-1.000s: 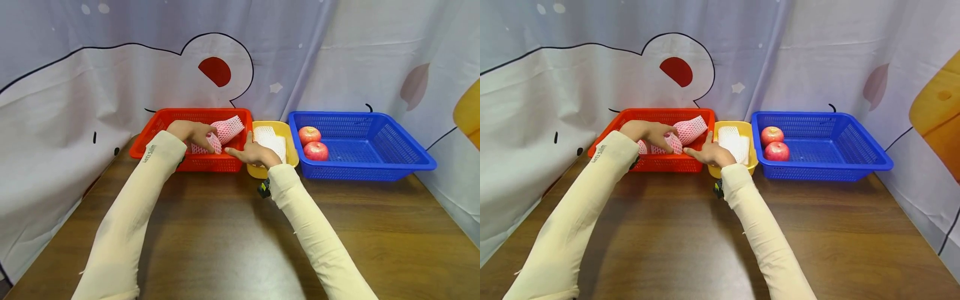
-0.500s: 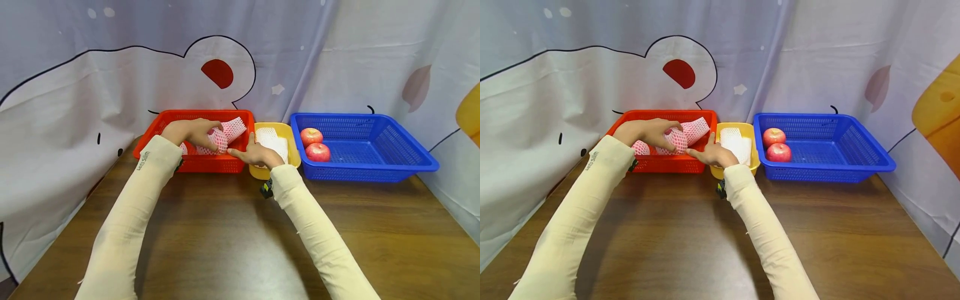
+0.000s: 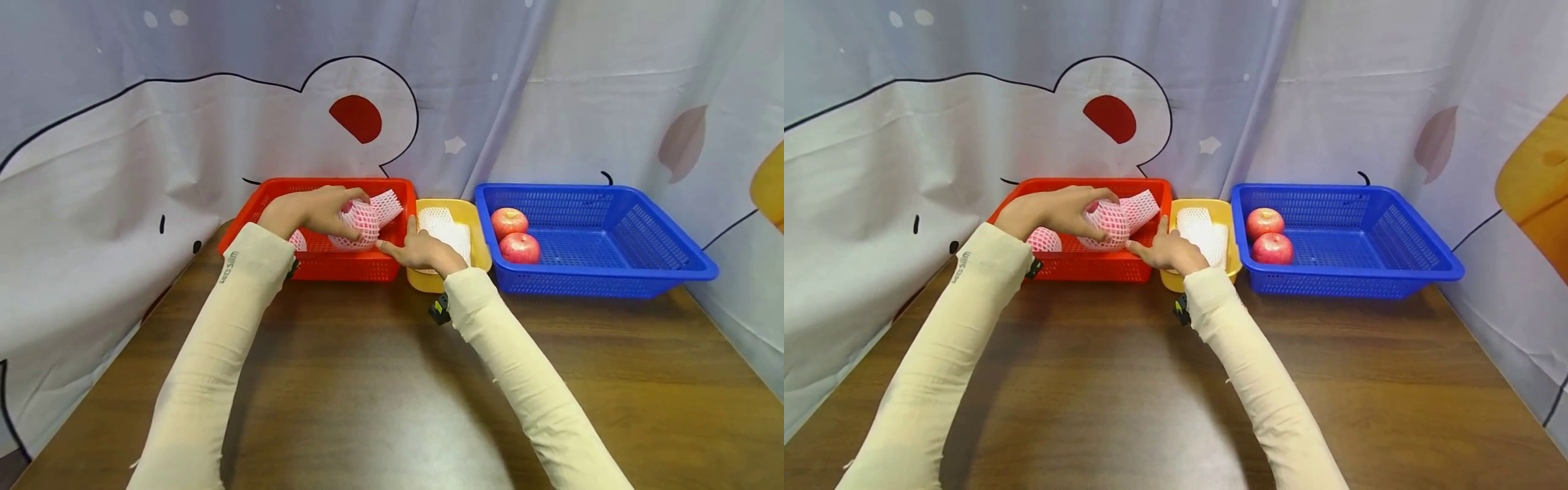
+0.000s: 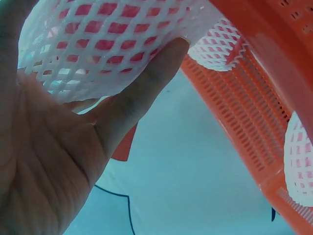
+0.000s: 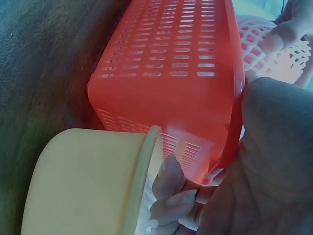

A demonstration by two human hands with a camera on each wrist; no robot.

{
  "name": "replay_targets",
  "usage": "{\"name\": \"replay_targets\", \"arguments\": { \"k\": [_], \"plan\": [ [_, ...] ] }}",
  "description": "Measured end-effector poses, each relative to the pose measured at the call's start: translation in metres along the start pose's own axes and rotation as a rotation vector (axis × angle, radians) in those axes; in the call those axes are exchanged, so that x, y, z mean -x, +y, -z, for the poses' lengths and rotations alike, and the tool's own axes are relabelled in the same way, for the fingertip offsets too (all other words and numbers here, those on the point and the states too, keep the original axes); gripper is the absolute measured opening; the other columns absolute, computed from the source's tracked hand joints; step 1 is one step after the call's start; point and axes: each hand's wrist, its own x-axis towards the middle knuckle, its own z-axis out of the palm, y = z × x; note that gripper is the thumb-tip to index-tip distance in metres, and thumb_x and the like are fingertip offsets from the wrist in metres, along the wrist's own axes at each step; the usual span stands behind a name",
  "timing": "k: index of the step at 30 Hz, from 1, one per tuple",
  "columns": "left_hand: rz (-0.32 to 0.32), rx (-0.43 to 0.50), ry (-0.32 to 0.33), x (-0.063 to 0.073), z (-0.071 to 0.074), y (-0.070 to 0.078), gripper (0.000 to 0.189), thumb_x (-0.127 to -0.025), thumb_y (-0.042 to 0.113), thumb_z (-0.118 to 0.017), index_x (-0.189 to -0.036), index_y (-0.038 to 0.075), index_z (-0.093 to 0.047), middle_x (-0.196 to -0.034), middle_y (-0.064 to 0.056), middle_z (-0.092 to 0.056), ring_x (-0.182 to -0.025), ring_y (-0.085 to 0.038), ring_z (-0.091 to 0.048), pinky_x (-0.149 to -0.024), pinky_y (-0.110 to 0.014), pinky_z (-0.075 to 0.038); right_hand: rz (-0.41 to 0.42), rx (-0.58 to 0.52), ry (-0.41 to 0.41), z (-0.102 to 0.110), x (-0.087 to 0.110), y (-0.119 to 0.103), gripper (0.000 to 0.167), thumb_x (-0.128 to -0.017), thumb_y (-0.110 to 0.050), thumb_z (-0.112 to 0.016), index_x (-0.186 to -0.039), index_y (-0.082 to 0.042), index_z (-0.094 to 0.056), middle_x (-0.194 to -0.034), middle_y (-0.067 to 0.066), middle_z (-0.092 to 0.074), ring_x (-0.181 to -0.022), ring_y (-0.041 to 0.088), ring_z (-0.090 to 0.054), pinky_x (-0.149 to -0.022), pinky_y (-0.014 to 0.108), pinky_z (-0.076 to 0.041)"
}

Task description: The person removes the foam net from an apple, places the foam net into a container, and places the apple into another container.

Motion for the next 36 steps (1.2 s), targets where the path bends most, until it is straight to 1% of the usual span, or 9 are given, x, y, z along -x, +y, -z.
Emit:
{"name": "replay_targets", "arguments": {
  "k": [6,9,13,16,22,26,29,33,36],
  "plan": [
    [-0.026,0.004,0.056,0.008,0.001,0.003,0.073,-0.084,0.041,-0.073,-0.146,0.022,-0.039,-0.135,-0.008,-0.052,-0.121,-0.026,-0.048,-0.104,-0.048,-0.047,-0.001,0.0,0.032,-0.003,0.001,0.0,0.107,-0.094,-0.072,-0.035,-0.156,0.0,0.013,-0.162,0.028,-0.02,-0.147,0.039,-0.033,-0.119,0.054,-0.031],
    [-0.034,0.014,0.062,0.013,0.001,0.007,0.073,-0.084,0.042,-0.072,-0.146,0.024,-0.039,-0.134,-0.008,-0.052,-0.12,-0.025,-0.048,-0.103,-0.048,-0.047,0.006,0.001,0.048,-0.003,0.003,0.002,0.105,-0.094,-0.071,-0.036,-0.157,0.0,0.01,-0.162,0.026,-0.023,-0.148,0.04,-0.032,-0.119,0.055,-0.031],
    [-0.016,0.021,0.066,0.019,0.0,0.013,0.077,-0.082,0.045,-0.073,-0.148,0.026,-0.038,-0.141,-0.006,-0.048,-0.126,-0.025,-0.045,-0.106,-0.05,-0.046,0.025,0.005,0.073,-0.002,0.006,0.006,0.101,-0.095,-0.07,-0.037,-0.158,-0.002,0.003,-0.161,0.027,-0.023,-0.147,0.041,-0.032,-0.117,0.058,-0.032],
    [-0.013,0.013,0.088,0.021,0.0,0.016,0.08,-0.081,0.046,-0.074,-0.149,0.028,-0.037,-0.146,-0.006,-0.045,-0.13,-0.025,-0.043,-0.109,-0.052,-0.044,0.039,-0.003,0.097,0.001,0.009,0.01,0.097,-0.095,-0.068,-0.038,-0.159,-0.004,-0.003,-0.16,0.026,-0.026,-0.146,0.04,-0.033,-0.114,0.06,-0.034],
    [-0.052,0.038,0.119,0.025,-0.001,0.02,0.079,-0.08,0.046,-0.076,-0.148,0.028,-0.039,-0.135,-0.006,-0.05,-0.121,-0.022,-0.049,-0.102,-0.048,-0.05,0.065,-0.015,0.118,0.004,0.015,0.016,0.089,-0.097,-0.062,-0.041,-0.159,-0.004,-0.012,-0.159,0.026,-0.029,-0.147,0.041,-0.031,-0.116,0.06,-0.032],
    [-0.083,0.055,0.139,0.027,-0.004,0.023,0.077,-0.081,0.044,-0.076,-0.147,0.028,-0.04,-0.14,-0.005,-0.048,-0.125,-0.023,-0.048,-0.104,-0.048,-0.049,0.082,0.007,0.128,0.004,0.017,0.018,0.087,-0.098,-0.06,-0.042,-0.158,-0.004,-0.015,-0.158,0.027,-0.03,-0.147,0.042,-0.032,-0.116,0.06,-0.031],
    [-0.101,0.054,0.153,0.029,-0.005,0.025,0.075,-0.081,0.042,-0.075,-0.147,0.028,-0.04,-0.145,-0.005,-0.045,-0.128,-0.025,-0.046,-0.105,-0.048,-0.048,0.091,0.021,0.131,0.003,0.018,0.018,0.084,-0.098,-0.059,-0.042,-0.158,-0.006,-0.017,-0.158,0.026,-0.031,-0.147,0.041,-0.032,-0.116,0.06,-0.031],
    [-0.12,0.062,0.182,0.033,-0.006,0.029,0.074,-0.082,0.041,-0.075,-0.146,0.029,-0.041,-0.143,-0.005,-0.046,-0.125,-0.025,-0.049,-0.102,-0.046,-0.051,0.109,0.028,0.129,0.004,0.019,0.019,0.08,-0.099,-0.057,-0.041,-0.159,-0.009,-0.018,-0.158,0.026,-0.031,-0.147,0.041,-0.031,-0.117,0.06,-0.03],
    [-0.152,0.072,0.205,0.038,-0.007,0.034,0.074,-0.081,0.04,-0.076,-0.145,0.028,-0.042,-0.14,-0.006,-0.048,-0.121,-0.024,-0.051,-0.097,-0.042,-0.053,0.122,0.032,0.132,0.005,0.02,0.019,0.078,-0.1,-0.055,-0.041,-0.159,-0.01,-0.019,-0.158,0.027,-0.032,-0.146,0.042,-0.032,-0.117,0.06,-0.031]
  ]
}}
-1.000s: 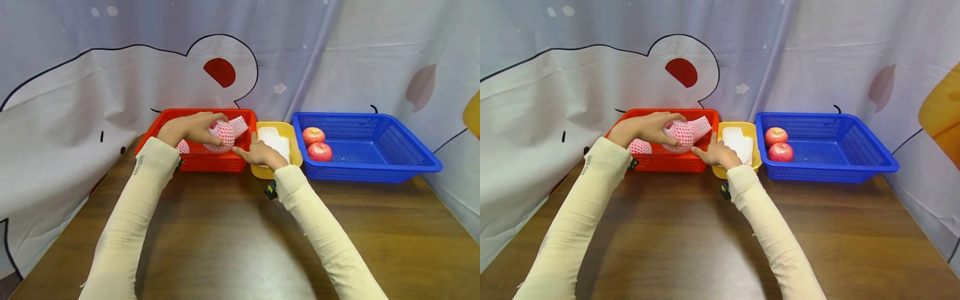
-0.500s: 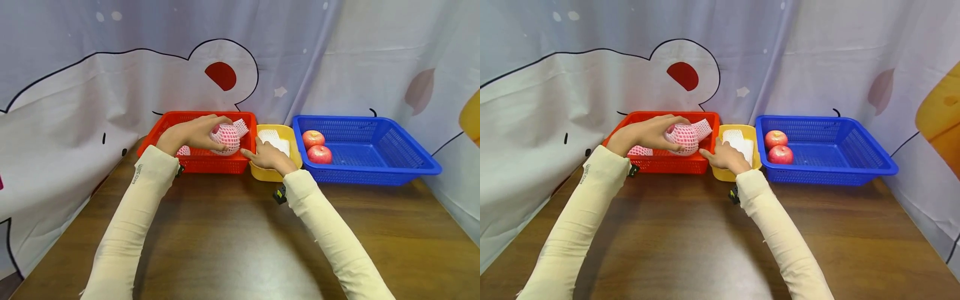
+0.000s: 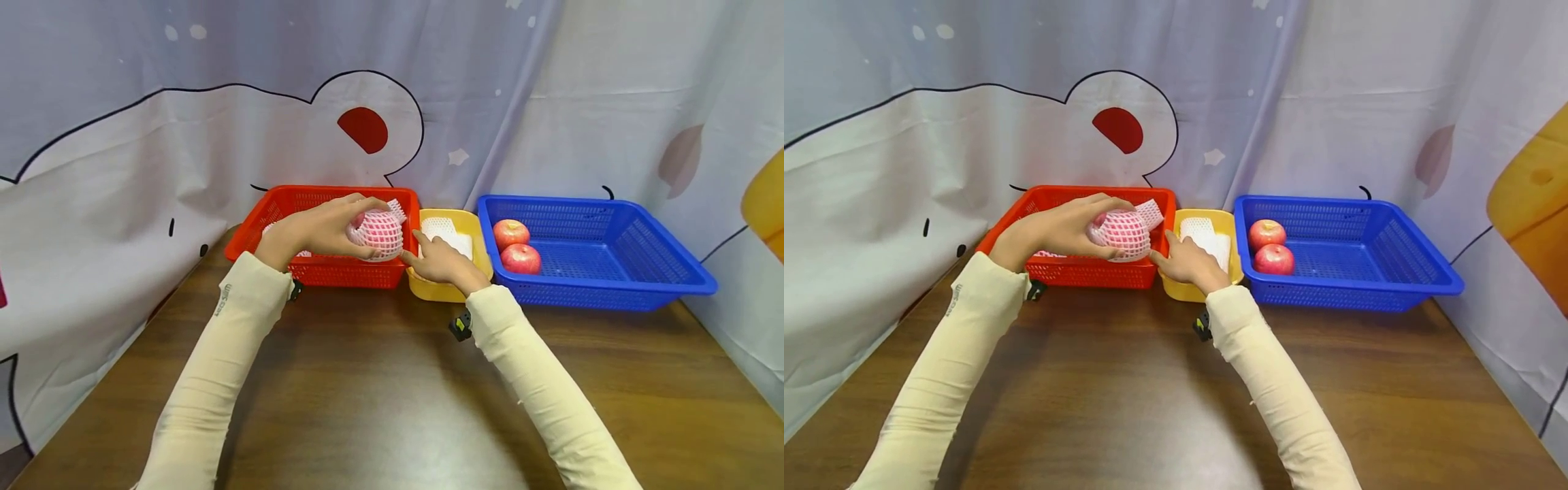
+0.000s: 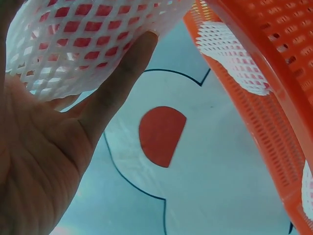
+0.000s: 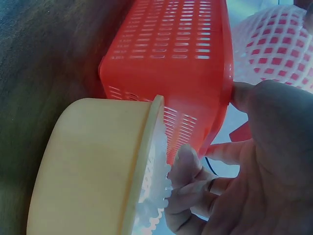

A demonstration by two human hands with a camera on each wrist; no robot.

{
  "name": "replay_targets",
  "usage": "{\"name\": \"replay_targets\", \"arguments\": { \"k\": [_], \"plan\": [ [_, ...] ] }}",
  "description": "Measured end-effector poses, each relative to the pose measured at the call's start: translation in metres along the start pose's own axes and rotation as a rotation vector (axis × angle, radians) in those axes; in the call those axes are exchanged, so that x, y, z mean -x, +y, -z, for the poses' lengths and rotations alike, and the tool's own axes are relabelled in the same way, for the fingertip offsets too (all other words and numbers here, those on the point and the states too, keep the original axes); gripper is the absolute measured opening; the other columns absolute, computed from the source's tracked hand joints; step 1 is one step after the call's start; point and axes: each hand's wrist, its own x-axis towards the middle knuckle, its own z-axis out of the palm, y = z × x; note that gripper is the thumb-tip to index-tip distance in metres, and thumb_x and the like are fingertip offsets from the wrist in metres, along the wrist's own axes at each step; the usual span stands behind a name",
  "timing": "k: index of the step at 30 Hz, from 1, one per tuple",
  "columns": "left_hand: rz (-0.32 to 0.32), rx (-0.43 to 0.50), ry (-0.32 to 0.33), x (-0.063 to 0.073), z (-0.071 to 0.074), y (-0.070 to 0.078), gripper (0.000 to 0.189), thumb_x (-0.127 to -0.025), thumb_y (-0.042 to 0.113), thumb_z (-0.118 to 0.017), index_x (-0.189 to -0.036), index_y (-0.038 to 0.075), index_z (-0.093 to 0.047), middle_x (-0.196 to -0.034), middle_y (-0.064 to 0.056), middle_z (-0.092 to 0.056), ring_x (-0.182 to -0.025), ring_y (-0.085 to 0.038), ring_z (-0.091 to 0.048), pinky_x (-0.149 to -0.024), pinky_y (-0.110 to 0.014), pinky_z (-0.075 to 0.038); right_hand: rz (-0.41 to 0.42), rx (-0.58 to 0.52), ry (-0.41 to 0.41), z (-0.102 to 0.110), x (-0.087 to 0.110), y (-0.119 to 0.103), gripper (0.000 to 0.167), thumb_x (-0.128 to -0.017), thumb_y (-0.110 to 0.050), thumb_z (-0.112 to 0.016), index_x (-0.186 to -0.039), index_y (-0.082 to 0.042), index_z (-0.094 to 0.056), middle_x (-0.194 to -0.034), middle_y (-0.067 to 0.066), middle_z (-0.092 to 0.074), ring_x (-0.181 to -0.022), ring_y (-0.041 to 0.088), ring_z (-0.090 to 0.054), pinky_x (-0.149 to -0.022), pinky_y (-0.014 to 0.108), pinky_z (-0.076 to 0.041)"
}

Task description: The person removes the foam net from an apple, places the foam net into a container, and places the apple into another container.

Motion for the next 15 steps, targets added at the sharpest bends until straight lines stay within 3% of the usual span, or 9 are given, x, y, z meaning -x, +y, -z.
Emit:
{"name": "replay_targets", "arguments": {
  "k": [8,15],
  "plan": [
    [-0.108,-0.03,0.049,0.011,-0.007,0.019,0.077,-0.08,0.041,-0.077,-0.147,0.027,-0.042,-0.143,-0.007,-0.048,-0.121,-0.024,-0.055,-0.1,-0.042,-0.053,0.01,0.018,0.012,0.002,0.002,0.003,0.072,-0.099,-0.043,-0.043,-0.16,-0.014,-0.017,-0.153,0.03,-0.038,-0.143,0.043,-0.038,-0.114,0.059,-0.035],
    [-0.224,-0.067,0.06,0.024,-0.017,0.03,0.074,-0.082,0.041,-0.075,-0.147,0.024,-0.043,-0.146,-0.008,-0.045,-0.123,-0.027,-0.056,-0.101,-0.042,-0.052,0.033,0.049,-0.035,-0.001,0.003,0.003,0.076,-0.099,-0.041,-0.044,-0.16,-0.012,-0.011,-0.155,0.028,-0.036,-0.146,0.044,-0.033,-0.117,0.059,-0.032]
  ]
}}
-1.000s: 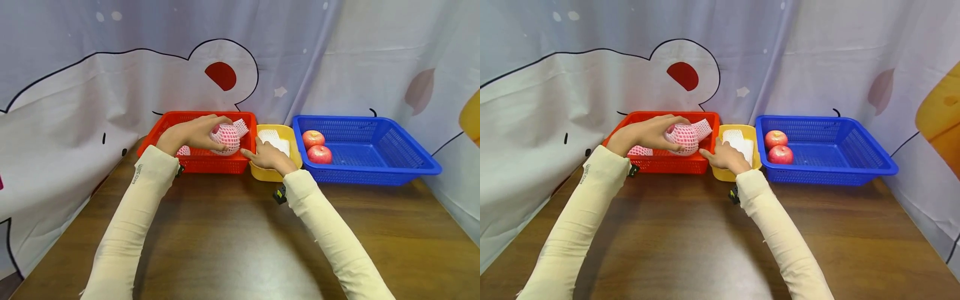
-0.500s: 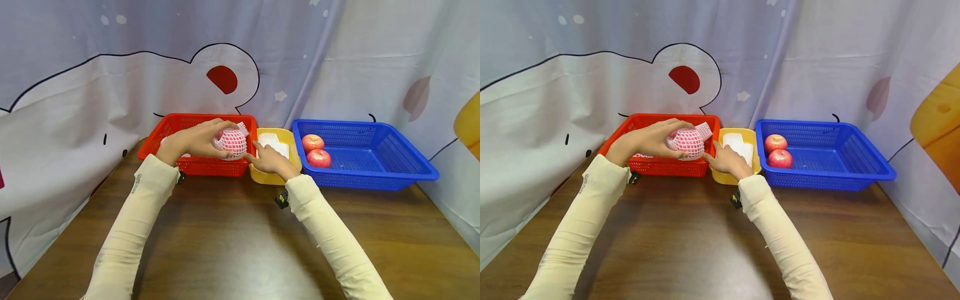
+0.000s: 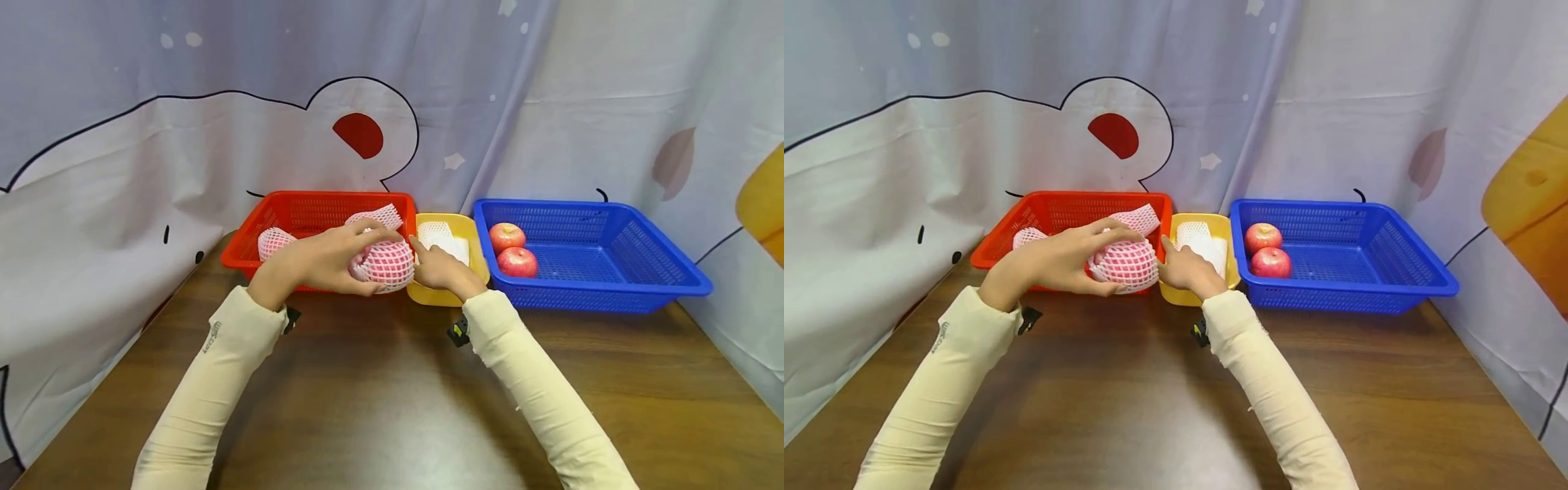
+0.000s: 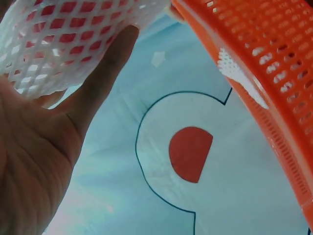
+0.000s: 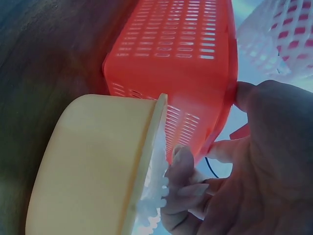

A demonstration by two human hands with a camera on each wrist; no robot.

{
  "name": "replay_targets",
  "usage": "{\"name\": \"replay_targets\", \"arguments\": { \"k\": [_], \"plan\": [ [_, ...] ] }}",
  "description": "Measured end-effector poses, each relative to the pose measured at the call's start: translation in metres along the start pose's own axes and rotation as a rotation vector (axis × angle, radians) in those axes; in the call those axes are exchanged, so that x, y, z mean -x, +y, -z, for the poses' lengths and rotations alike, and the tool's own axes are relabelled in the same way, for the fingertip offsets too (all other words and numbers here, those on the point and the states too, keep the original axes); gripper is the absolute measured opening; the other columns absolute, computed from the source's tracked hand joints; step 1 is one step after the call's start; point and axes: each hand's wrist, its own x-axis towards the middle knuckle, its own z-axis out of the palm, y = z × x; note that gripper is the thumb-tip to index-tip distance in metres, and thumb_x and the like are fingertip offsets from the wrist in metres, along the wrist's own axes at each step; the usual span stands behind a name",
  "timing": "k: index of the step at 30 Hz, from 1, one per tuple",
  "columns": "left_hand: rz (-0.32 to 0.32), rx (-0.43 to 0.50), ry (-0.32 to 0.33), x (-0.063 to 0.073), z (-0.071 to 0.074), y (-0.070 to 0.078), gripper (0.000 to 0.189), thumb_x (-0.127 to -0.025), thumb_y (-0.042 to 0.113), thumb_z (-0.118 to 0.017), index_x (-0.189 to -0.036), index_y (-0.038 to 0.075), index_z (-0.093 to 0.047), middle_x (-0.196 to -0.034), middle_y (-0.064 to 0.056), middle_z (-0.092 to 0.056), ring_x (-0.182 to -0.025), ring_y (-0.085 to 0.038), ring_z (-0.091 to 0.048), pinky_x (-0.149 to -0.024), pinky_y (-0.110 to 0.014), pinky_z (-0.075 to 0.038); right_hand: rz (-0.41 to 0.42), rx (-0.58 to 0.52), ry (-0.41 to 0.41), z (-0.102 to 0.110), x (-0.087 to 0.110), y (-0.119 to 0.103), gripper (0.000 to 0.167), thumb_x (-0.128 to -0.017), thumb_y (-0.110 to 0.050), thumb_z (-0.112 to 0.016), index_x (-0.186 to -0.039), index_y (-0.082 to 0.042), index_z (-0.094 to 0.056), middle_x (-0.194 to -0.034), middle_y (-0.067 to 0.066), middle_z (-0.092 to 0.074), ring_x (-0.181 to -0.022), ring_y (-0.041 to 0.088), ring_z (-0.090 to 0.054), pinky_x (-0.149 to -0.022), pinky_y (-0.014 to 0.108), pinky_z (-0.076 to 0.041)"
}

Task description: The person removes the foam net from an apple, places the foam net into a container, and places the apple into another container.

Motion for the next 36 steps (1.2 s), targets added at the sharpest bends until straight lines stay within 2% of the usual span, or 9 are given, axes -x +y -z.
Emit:
{"name": "replay_targets", "arguments": {
  "k": [5,9,16,21,26,30,33,36],
  "plan": [
    [-0.069,0.0,-0.012,0.004,-0.01,0.009,0.074,-0.082,0.04,-0.075,-0.147,0.022,-0.044,-0.145,-0.008,-0.046,-0.122,-0.024,-0.056,-0.102,-0.04,-0.052,-0.013,-0.003,-0.027,0.001,0.001,0.002,0.077,-0.099,-0.042,-0.044,-0.161,-0.013,-0.008,-0.154,0.031,-0.034,-0.143,0.043,-0.037,-0.116,0.058,-0.033],
    [-0.108,0.0,-0.051,0.003,-0.02,0.016,0.075,-0.082,0.038,-0.075,-0.147,0.021,-0.043,-0.144,-0.005,-0.047,-0.125,-0.02,-0.054,-0.104,-0.036,-0.051,0.0,-0.021,-0.002,0.001,0.001,0.007,0.076,-0.1,-0.042,-0.043,-0.16,-0.011,-0.009,-0.153,0.032,-0.034,-0.142,0.044,-0.038,-0.117,0.057,-0.032],
    [-0.135,-0.008,-0.122,0.004,-0.041,0.023,0.076,-0.082,0.041,-0.074,-0.149,0.024,-0.041,-0.147,-0.007,-0.045,-0.127,-0.02,-0.053,-0.106,-0.036,-0.05,0.002,-0.093,0.13,-0.002,0.007,0.016,0.08,-0.1,-0.055,-0.043,-0.16,-0.013,-0.011,-0.155,0.031,-0.033,-0.141,0.047,-0.039,-0.115,0.061,-0.033],
    [-0.182,-0.021,-0.116,0.002,-0.052,0.025,0.073,-0.082,0.04,-0.076,-0.146,0.023,-0.045,-0.147,-0.007,-0.046,-0.128,-0.02,-0.053,-0.105,-0.035,-0.05,0.008,-0.074,0.244,0.001,0.016,0.017,0.075,-0.1,-0.055,-0.044,-0.159,-0.018,-0.017,-0.155,0.025,-0.035,-0.137,0.047,-0.046,-0.109,0.063,-0.039],
    [-0.213,-0.034,-0.118,-0.001,-0.059,0.026,0.072,-0.082,0.043,-0.075,-0.145,0.024,-0.045,-0.146,-0.006,-0.045,-0.129,-0.02,-0.052,-0.106,-0.035,-0.049,0.026,-0.031,0.292,0.006,0.027,0.018,0.071,-0.1,-0.054,-0.045,-0.157,-0.019,-0.022,-0.152,0.023,-0.039,-0.133,0.046,-0.049,-0.107,0.064,-0.041],
    [-0.225,-0.03,-0.131,-0.004,-0.067,0.027,0.072,-0.082,0.045,-0.075,-0.144,0.024,-0.044,-0.146,-0.005,-0.045,-0.128,-0.019,-0.052,-0.106,-0.033,-0.049,0.037,0.016,0.326,0.01,0.037,0.018,0.068,-0.1,-0.052,-0.046,-0.156,-0.02,-0.026,-0.145,0.022,-0.046,-0.121,0.045,-0.058,-0.1,0.061,-0.048],
    [-0.247,-0.024,-0.122,-0.005,-0.072,0.027,0.071,-0.082,0.044,-0.075,-0.142,0.021,-0.044,-0.144,-0.005,-0.045,-0.126,-0.018,-0.053,-0.104,-0.032,-0.05,0.05,0.05,0.35,0.012,0.044,0.018,0.066,-0.1,-0.051,-0.048,-0.154,-0.021,-0.029,-0.131,0.018,-0.052,-0.103,0.038,-0.064,-0.089,0.056,-0.055],
    [-0.275,-0.013,-0.105,-0.007,-0.077,0.027,0.071,-0.082,0.042,-0.076,-0.141,0.018,-0.044,-0.142,-0.006,-0.045,-0.123,-0.018,-0.053,-0.102,-0.031,-0.051,0.071,0.075,0.362,0.013,0.05,0.019,0.064,-0.099,-0.051,-0.049,-0.153,-0.02,-0.032,-0.117,0.014,-0.053,-0.091,0.028,-0.062,-0.078,0.048,-0.057]
  ]
}}
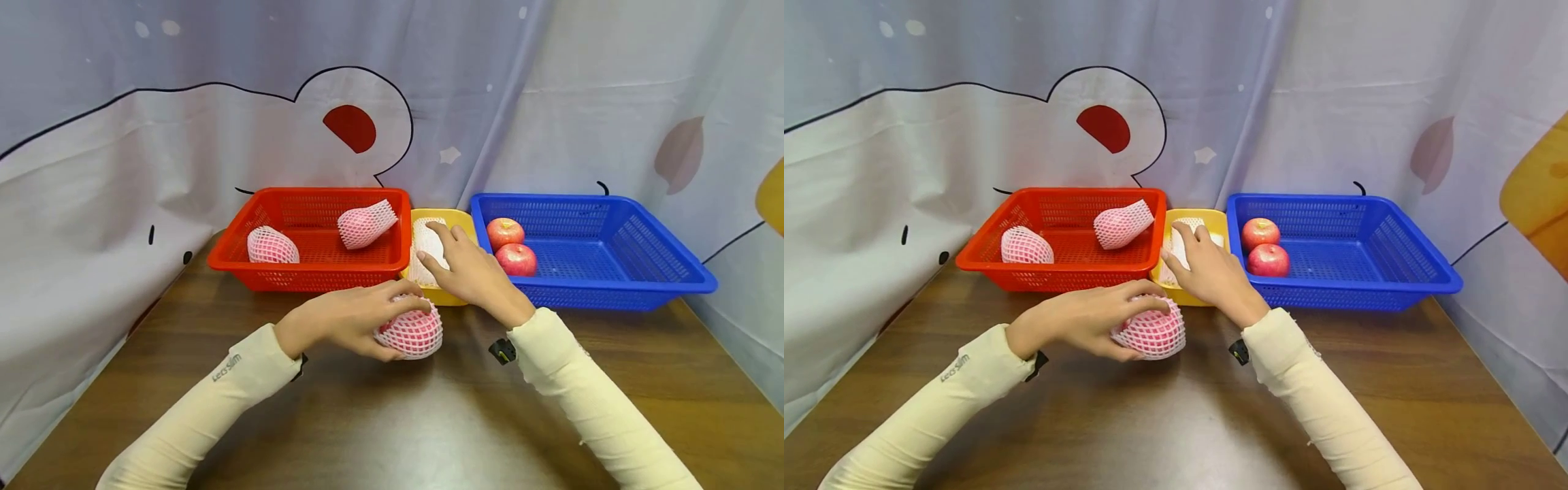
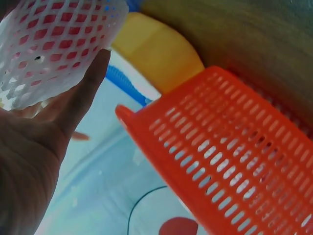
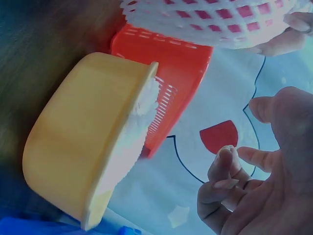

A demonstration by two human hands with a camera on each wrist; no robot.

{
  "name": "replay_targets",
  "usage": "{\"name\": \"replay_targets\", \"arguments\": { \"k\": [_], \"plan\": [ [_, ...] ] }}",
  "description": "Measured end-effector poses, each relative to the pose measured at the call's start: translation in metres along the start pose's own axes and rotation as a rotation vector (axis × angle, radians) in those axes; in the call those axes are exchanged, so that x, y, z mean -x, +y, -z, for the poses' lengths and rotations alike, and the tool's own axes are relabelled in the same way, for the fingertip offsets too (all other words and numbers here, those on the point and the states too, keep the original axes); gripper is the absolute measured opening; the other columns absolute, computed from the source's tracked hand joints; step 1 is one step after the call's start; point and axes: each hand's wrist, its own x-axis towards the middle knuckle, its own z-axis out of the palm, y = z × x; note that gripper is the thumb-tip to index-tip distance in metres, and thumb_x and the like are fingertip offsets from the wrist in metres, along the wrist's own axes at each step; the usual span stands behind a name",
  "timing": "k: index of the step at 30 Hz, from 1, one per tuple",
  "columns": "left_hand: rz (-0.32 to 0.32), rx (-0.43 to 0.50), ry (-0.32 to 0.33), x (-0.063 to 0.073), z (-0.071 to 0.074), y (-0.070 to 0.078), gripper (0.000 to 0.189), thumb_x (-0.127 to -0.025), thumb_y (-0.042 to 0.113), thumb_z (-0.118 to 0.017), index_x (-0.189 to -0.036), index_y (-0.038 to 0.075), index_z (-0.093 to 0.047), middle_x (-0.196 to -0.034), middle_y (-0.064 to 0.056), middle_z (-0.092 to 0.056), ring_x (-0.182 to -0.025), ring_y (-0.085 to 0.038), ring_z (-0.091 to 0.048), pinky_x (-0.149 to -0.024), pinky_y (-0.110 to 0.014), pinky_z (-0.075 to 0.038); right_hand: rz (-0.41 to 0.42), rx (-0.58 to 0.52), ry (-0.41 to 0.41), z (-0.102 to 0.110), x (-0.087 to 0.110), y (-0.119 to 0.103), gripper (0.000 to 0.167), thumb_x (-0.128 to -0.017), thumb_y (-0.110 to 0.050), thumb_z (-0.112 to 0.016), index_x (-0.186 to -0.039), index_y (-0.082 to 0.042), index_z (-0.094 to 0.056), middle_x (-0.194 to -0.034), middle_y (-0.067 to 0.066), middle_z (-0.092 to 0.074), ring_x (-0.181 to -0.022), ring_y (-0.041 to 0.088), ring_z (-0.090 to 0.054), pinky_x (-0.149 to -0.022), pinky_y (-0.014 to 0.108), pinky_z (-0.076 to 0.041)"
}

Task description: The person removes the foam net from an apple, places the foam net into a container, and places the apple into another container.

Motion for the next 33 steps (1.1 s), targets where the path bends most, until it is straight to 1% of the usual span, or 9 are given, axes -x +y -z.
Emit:
{"name": "replay_targets", "arguments": {
  "k": [3,7,11,14,18,22,25,28,33],
  "plan": [
    [-0.023,-0.004,0.021,-0.002,-0.004,0.0,0.071,-0.083,0.043,-0.075,-0.141,0.016,-0.044,-0.14,-0.007,-0.045,-0.123,-0.018,-0.053,-0.102,-0.031,-0.051,0.011,0.007,0.001,0.004,0.006,0.001,0.063,-0.099,-0.05,-0.049,-0.153,-0.02,-0.033,-0.114,0.012,-0.051,-0.089,0.023,-0.06,-0.071,0.043,-0.056],
    [-0.045,-0.004,0.041,-0.006,-0.01,-0.001,0.071,-0.084,0.043,-0.075,-0.14,0.013,-0.044,-0.14,-0.008,-0.045,-0.125,-0.019,-0.052,-0.105,-0.031,-0.049,0.013,0.01,-0.003,0.007,0.014,0.004,0.062,-0.099,-0.05,-0.05,-0.152,-0.019,-0.036,-0.115,0.012,-0.051,-0.087,0.022,-0.059,-0.068,0.04,-0.055],
    [-0.065,0.01,0.057,-0.01,-0.018,-0.002,0.072,-0.084,0.044,-0.075,-0.14,0.011,-0.043,-0.14,-0.01,-0.044,-0.127,-0.02,-0.051,-0.107,-0.03,-0.048,0.021,0.007,-0.005,0.007,0.02,0.009,0.061,-0.099,-0.05,-0.05,-0.15,-0.018,-0.038,-0.116,0.012,-0.052,-0.088,0.022,-0.06,-0.07,0.041,-0.056],
    [-0.082,0.041,0.069,-0.012,-0.024,-0.003,0.073,-0.084,0.043,-0.075,-0.139,0.009,-0.042,-0.14,-0.011,-0.043,-0.126,-0.019,-0.051,-0.106,-0.029,-0.048,0.028,0.003,-0.018,0.006,0.026,0.013,0.06,-0.1,-0.049,-0.05,-0.15,-0.018,-0.038,-0.122,0.012,-0.052,-0.09,0.021,-0.062,-0.075,0.045,-0.057],
    [-0.099,0.078,0.078,-0.013,-0.034,-0.004,0.071,-0.084,0.043,-0.076,-0.136,0.008,-0.042,-0.136,-0.011,-0.042,-0.123,-0.018,-0.05,-0.105,-0.026,-0.047,0.026,-0.006,-0.041,0.004,0.033,0.017,0.06,-0.099,-0.049,-0.051,-0.149,-0.018,-0.038,-0.128,0.014,-0.051,-0.09,0.022,-0.063,-0.078,0.048,-0.057],
    [-0.117,0.099,0.084,-0.012,-0.043,-0.004,0.068,-0.084,0.043,-0.076,-0.132,0.009,-0.042,-0.132,-0.01,-0.041,-0.121,-0.017,-0.049,-0.103,-0.025,-0.047,0.013,-0.016,-0.068,0.003,0.039,0.02,0.06,-0.099,-0.048,-0.053,-0.149,-0.018,-0.038,-0.125,0.013,-0.052,-0.084,0.023,-0.063,-0.078,0.048,-0.058],
    [-0.115,0.121,0.072,-0.012,-0.047,-0.004,0.067,-0.084,0.043,-0.076,-0.131,0.011,-0.042,-0.131,-0.009,-0.04,-0.12,-0.016,-0.05,-0.103,-0.023,-0.047,0.005,-0.026,-0.087,0.002,0.04,0.021,0.06,-0.099,-0.047,-0.054,-0.149,-0.018,-0.038,-0.121,0.012,-0.052,-0.081,0.022,-0.062,-0.077,0.046,-0.058],
    [-0.099,0.139,0.052,-0.01,-0.049,-0.004,0.067,-0.084,0.044,-0.076,-0.131,0.012,-0.042,-0.132,-0.007,-0.041,-0.119,-0.014,-0.051,-0.103,-0.022,-0.047,0.002,-0.027,-0.096,0.0,0.042,0.023,0.06,-0.099,-0.047,-0.053,-0.15,-0.019,-0.038,-0.116,0.011,-0.052,-0.078,0.021,-0.06,-0.074,0.043,-0.057],
    [-0.07,0.131,0.051,-0.005,-0.046,-0.004,0.068,-0.082,0.047,-0.077,-0.13,0.015,-0.043,-0.133,-0.004,-0.043,-0.118,-0.012,-0.055,-0.102,-0.022,-0.048,0.0,-0.012,-0.093,-0.001,0.046,0.024,0.062,-0.098,-0.049,-0.054,-0.151,-0.02,-0.037,-0.117,0.01,-0.052,-0.08,0.02,-0.059,-0.074,0.044,-0.056]
  ]
}}
